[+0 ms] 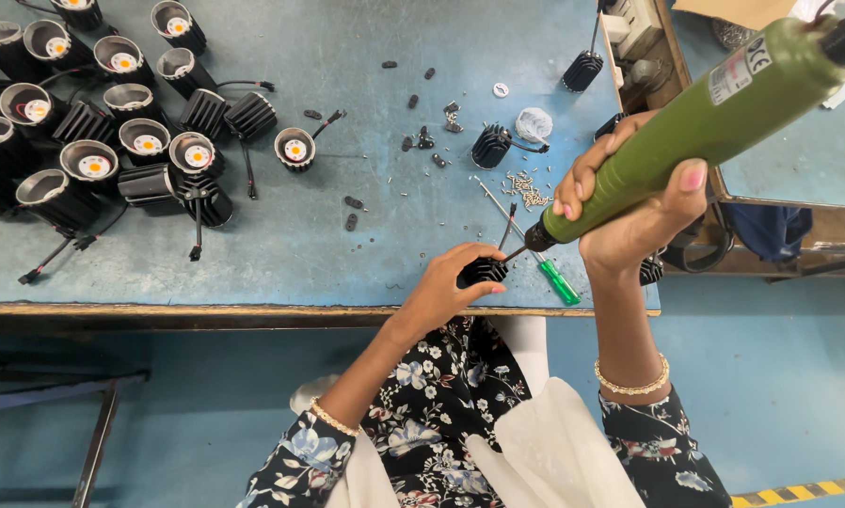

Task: The person assembles an LED light fixture by fitting housing components together, inserting wiring through ports, and securing the assembly with an electric screwdriver and a manual screwdriver.

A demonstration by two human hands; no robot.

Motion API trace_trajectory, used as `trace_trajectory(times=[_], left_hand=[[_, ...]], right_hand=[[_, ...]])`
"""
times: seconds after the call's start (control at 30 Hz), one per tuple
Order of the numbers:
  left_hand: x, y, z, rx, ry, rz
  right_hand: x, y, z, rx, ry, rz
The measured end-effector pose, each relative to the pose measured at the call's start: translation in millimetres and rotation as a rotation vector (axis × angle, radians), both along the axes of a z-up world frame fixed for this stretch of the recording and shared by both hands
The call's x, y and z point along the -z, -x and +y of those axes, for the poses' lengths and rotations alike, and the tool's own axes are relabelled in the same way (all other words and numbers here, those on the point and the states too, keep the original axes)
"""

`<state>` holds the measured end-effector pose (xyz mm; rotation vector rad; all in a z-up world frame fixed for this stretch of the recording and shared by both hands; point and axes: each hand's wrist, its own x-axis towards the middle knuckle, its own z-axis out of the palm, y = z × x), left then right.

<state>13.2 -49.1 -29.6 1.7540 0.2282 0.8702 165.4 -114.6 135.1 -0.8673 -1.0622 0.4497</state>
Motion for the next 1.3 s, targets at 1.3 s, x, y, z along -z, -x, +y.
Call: trace_trajectory(times=[1.3], left_hand=[[14, -5, 3, 0.009, 0.069, 0.150]], right_hand=[[-8, -3, 6, -0.038, 0.017, 0.009]])
